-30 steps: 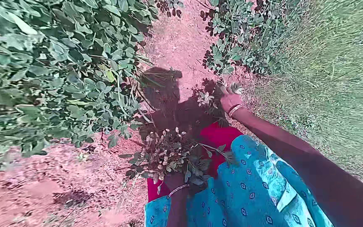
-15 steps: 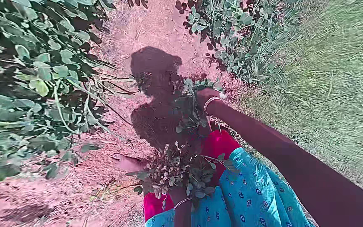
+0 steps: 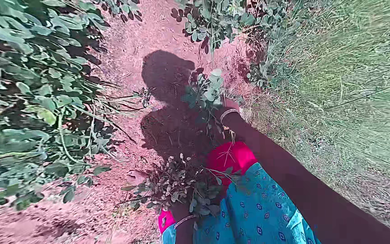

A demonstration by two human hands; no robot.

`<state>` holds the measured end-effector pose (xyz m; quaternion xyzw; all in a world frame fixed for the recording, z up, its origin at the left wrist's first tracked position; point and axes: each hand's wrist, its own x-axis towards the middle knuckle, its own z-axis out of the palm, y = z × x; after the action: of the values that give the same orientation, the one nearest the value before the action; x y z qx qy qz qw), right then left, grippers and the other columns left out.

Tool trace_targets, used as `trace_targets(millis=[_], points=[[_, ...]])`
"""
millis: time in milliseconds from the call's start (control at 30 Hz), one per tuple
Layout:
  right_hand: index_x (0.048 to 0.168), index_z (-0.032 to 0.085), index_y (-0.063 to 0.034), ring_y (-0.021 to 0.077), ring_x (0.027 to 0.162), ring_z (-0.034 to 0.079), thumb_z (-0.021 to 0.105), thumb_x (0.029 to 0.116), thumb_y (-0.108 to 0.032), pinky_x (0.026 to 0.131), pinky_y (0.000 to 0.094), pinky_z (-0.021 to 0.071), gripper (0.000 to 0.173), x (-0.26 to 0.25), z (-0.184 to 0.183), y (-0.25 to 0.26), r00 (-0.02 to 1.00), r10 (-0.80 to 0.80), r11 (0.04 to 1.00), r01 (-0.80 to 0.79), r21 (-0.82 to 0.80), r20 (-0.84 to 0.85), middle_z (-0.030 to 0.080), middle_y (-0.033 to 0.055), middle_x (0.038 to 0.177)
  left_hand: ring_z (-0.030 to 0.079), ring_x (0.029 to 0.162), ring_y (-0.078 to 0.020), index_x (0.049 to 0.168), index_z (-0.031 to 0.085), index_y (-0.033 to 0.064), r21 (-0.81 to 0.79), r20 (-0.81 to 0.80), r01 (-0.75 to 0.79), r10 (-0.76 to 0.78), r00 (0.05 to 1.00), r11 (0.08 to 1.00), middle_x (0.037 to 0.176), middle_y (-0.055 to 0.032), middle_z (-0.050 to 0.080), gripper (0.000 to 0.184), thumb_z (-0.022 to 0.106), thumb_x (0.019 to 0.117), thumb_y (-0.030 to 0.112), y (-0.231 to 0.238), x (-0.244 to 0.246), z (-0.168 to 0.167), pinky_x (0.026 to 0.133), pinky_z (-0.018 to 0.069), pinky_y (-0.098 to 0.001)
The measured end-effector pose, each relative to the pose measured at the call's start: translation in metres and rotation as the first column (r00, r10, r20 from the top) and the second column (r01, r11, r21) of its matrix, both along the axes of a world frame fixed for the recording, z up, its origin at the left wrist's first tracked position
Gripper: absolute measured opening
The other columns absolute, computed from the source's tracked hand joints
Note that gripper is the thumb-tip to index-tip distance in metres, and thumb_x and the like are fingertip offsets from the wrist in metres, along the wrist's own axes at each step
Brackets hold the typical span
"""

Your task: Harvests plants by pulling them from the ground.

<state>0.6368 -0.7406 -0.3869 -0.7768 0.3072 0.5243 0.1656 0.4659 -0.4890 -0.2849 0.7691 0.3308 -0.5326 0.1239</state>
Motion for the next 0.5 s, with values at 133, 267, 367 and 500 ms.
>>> trace_targets(millis=[133,267,367,500], points=[[0.147,0.05,0.0049,0.0445,0.131,0.057,0.055,0.1052,-0.016,0.107,0.0593,0.0458,0.047,-0.055,0.059,0.093,0.977,0.118,0.926,-0.043,0.374,-0.179,0.059,0.0284,0.141,0.048,0.138,-0.0339,0.146,0.041,-0.0122,-0.075,0.075,-0.485,0.49,0.869,0.871,0.147,-0.0302,0.049,0.047,0.048,0.1092,0.016,-0.003,0.02,0.0,0.116,0.0363,-0.0451],[0.139,0.056,0.0085,0.049,0.132,0.055,0.05,0.1064,-0.007,0.109,0.0634,0.0436,0.036,-0.093,0.111,0.157,0.904,0.309,0.729,-0.026,0.683,-0.295,0.058,0.0328,0.14,0.055,0.121,-0.0232,0.141,0.043,-0.0117,-0.243,0.076,-0.635,0.667,0.741,0.733,0.136,-0.0255,0.054,0.04,0.032,0.1124,0.014,0.018,0.009,-0.044,0.105,0.044,-0.0363],[0.14,0.054,0.009,0.0497,0.126,0.058,0.053,0.1056,-0.007,0.105,0.0644,0.0453,0.038,-0.086,0.097,0.135,0.876,0.393,0.654,-0.053,0.755,-0.28,0.059,0.034,0.136,0.054,0.134,-0.0349,0.142,0.048,-0.0113,-0.029,-0.105,-0.304,0.299,0.948,0.952,0.143,-0.0296,0.054,0.05,0.046,0.1108,0.028,0.031,0.003,-0.095,0.112,0.0419,-0.0466],[0.135,0.064,-0.0021,0.034,0.107,0.07,0.051,0.1086,-0.017,0.096,0.0507,0.0547,0.033,-0.044,0.047,0.019,0.994,0.054,0.855,0.006,0.519,-0.1,0.07,0.0227,0.12,0.052,0.135,-0.041,0.141,0.051,-0.0091,0.193,-0.036,-0.466,0.48,0.876,0.864,0.143,-0.0293,0.055,0.061,0.067,0.1002,0.033,0.022,0.002,-0.112,0.114,0.0381,-0.0556]])
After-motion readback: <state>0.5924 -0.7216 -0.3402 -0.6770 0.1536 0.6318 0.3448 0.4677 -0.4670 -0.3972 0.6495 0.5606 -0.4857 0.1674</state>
